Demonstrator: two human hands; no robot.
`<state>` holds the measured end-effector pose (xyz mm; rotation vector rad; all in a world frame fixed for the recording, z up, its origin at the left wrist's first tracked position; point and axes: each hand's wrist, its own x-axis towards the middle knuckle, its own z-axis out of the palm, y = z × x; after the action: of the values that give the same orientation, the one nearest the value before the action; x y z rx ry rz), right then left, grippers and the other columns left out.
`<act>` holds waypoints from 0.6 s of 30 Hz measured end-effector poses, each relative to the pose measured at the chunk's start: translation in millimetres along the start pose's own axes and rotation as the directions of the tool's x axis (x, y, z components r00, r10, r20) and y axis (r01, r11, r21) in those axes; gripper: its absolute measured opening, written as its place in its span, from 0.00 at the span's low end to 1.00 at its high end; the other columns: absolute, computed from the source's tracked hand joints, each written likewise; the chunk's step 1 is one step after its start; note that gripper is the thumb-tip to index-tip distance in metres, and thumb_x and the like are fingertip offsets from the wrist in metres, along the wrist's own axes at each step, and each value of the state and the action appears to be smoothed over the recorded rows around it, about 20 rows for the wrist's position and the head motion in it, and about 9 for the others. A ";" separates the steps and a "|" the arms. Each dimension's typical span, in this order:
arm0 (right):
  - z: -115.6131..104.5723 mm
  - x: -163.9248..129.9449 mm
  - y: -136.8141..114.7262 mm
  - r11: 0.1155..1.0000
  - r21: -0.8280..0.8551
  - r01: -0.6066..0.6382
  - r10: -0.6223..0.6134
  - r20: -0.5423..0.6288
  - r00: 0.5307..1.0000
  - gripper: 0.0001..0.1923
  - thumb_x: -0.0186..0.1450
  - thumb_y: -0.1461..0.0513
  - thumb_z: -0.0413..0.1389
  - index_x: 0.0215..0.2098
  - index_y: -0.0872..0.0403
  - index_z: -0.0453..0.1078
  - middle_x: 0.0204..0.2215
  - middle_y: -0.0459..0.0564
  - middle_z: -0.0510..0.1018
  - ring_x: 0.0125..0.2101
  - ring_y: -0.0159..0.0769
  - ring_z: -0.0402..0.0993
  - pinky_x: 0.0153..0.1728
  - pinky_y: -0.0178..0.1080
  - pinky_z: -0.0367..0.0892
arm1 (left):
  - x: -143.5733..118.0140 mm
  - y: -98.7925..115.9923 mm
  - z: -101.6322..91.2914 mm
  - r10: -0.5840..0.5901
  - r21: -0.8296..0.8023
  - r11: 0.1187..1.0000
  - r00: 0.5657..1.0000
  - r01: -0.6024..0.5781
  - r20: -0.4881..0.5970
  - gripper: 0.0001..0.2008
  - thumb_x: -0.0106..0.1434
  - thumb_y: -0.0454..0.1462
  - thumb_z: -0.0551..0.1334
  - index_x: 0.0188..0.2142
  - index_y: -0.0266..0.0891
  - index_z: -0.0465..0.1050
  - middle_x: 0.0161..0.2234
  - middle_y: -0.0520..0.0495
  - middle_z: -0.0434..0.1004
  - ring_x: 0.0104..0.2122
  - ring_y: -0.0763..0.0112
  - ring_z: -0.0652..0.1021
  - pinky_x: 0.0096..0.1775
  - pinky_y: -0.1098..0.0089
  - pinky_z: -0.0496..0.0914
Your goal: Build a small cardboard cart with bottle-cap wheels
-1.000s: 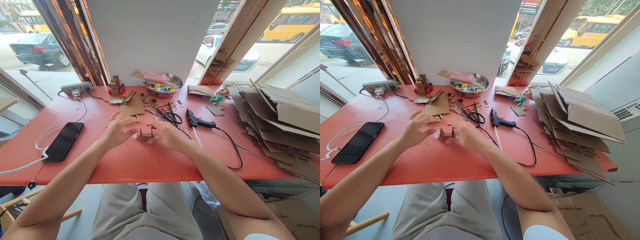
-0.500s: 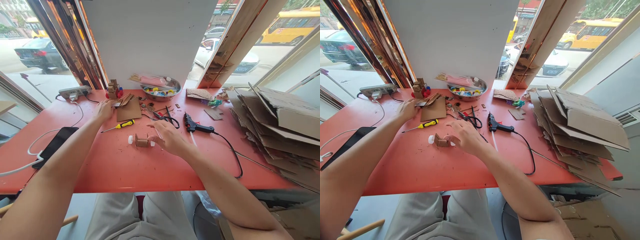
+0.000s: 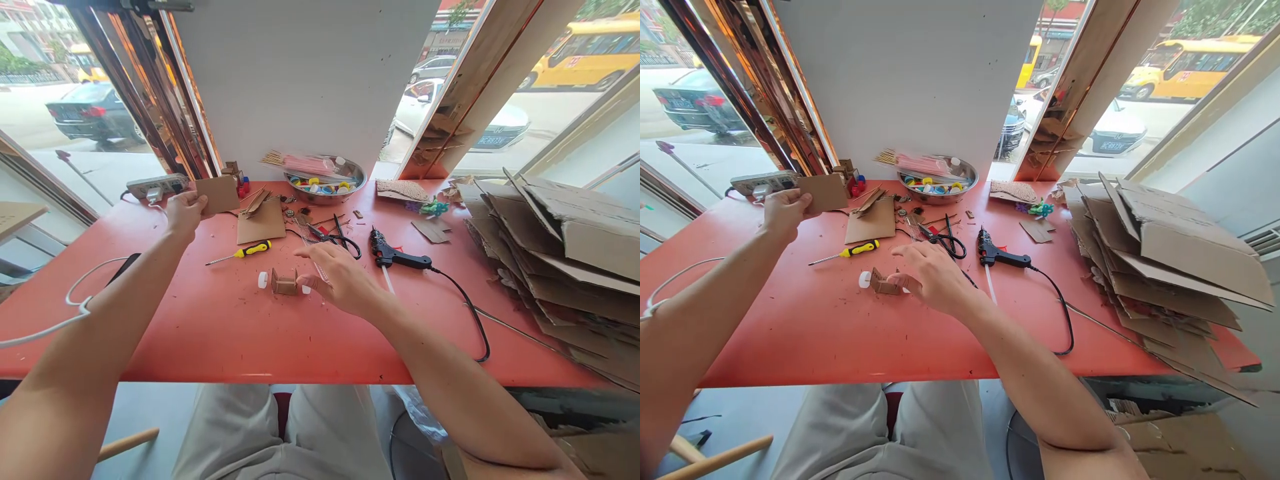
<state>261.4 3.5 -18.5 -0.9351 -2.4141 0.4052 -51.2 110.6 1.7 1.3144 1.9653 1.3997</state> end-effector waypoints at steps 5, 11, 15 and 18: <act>1.0 2.7 2.6 1.000 -0.004 -0.010 0.009 -0.007 1.000 0.30 0.78 0.43 0.50 0.62 0.55 0.75 0.56 0.64 0.83 0.59 0.55 0.78 0.60 0.55 0.73 | -18.5 11.0 -3.6 -0.113 -0.140 0.984 0.994 0.113 0.009 0.09 0.70 0.24 0.60 0.37 0.33 0.77 0.29 0.52 0.79 0.32 0.74 0.81 0.46 0.64 0.84; -0.4 3.7 5.5 0.999 0.018 -0.042 0.042 -0.023 0.999 0.26 0.78 0.45 0.51 0.60 0.52 0.75 0.56 0.61 0.84 0.58 0.55 0.80 0.58 0.56 0.75 | -17.8 4.4 -14.0 -0.149 -0.044 0.988 0.988 0.151 0.040 0.11 0.69 0.25 0.60 0.49 0.30 0.77 0.42 0.41 0.84 0.41 0.65 0.85 0.51 0.60 0.83; -0.9 3.2 4.0 0.999 0.018 -0.042 0.042 -0.018 0.999 0.26 0.78 0.45 0.51 0.61 0.53 0.75 0.57 0.62 0.84 0.60 0.55 0.79 0.60 0.56 0.74 | -14.5 -11.6 -15.1 -0.102 0.129 0.987 0.995 0.098 0.023 0.23 0.59 0.31 0.71 0.54 0.37 0.77 0.63 0.33 0.77 0.66 0.43 0.74 0.62 0.50 0.75; 0.4 2.9 2.6 0.999 0.019 -0.032 0.032 0.007 0.999 0.26 0.78 0.46 0.51 0.62 0.54 0.74 0.58 0.63 0.83 0.61 0.54 0.78 0.61 0.56 0.73 | -13.9 -17.9 -4.4 -0.080 0.265 0.962 0.995 0.061 0.059 0.20 0.55 0.35 0.73 0.49 0.40 0.78 0.58 0.35 0.81 0.65 0.43 0.76 0.62 0.53 0.74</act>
<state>260.7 7.3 -19.0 -0.9664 -2.3999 0.4425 -55.9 95.3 -15.0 1.3684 2.1848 1.0731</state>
